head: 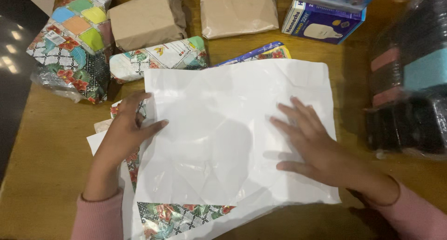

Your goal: The person wraps a rectangular box with floral-patterned wrapping paper on a wooden table. They fold the paper around the box, press the folds flat, apply tape to secure the seams, and fold and tape the open ends of the paper closed.

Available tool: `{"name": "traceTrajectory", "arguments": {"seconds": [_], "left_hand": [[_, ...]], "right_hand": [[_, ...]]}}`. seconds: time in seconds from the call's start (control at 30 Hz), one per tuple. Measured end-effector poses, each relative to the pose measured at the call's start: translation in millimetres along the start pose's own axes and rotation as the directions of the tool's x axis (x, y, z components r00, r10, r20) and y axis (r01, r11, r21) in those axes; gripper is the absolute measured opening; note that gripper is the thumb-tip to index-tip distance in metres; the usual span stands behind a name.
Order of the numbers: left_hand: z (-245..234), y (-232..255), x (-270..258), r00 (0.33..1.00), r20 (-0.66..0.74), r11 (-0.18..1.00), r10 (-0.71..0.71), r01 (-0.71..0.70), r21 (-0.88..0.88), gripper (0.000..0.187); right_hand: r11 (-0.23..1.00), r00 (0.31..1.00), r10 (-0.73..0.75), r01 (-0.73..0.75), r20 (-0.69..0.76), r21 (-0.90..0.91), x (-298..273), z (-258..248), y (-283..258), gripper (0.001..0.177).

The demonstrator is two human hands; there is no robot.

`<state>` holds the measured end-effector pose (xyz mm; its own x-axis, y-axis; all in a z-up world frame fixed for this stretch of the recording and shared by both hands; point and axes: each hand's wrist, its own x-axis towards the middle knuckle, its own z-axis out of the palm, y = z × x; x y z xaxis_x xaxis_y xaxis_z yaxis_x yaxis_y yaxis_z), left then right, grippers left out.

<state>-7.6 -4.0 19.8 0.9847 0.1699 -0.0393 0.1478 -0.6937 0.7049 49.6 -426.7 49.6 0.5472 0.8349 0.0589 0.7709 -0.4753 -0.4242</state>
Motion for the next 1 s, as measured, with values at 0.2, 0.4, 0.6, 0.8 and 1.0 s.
{"name": "traceTrajectory", "arguments": {"seconds": [0.2,0.4,0.6,0.8,1.0], "left_hand": [[-3,-3,-3,0.999,0.02,0.998,0.048,-0.047,-0.041,0.069],[-8,10,-2,0.998,0.061,0.989,0.03,-0.021,-0.148,0.08],[-7,18,-1,0.976,0.086,0.932,-0.198,0.215,-0.292,0.081],[-2,12,0,0.972,0.109,0.948,-0.207,0.227,-0.223,0.083],[2,3,4,0.986,0.004,0.984,0.168,-0.168,-0.058,0.083]], "right_hand": [[0.991,0.997,0.009,0.001,0.078,-0.133,6,17,3,0.099],[0.993,0.994,-0.025,0.037,0.107,-0.114,0,20,6,0.103],[0.991,0.987,0.015,0.007,0.163,-0.136,-2,11,-1,0.112],[0.955,0.964,0.257,-0.243,0.063,-0.172,9,-4,9,0.098],[0.948,0.938,0.305,-0.315,-0.163,-0.043,27,-18,16,0.077]]}}
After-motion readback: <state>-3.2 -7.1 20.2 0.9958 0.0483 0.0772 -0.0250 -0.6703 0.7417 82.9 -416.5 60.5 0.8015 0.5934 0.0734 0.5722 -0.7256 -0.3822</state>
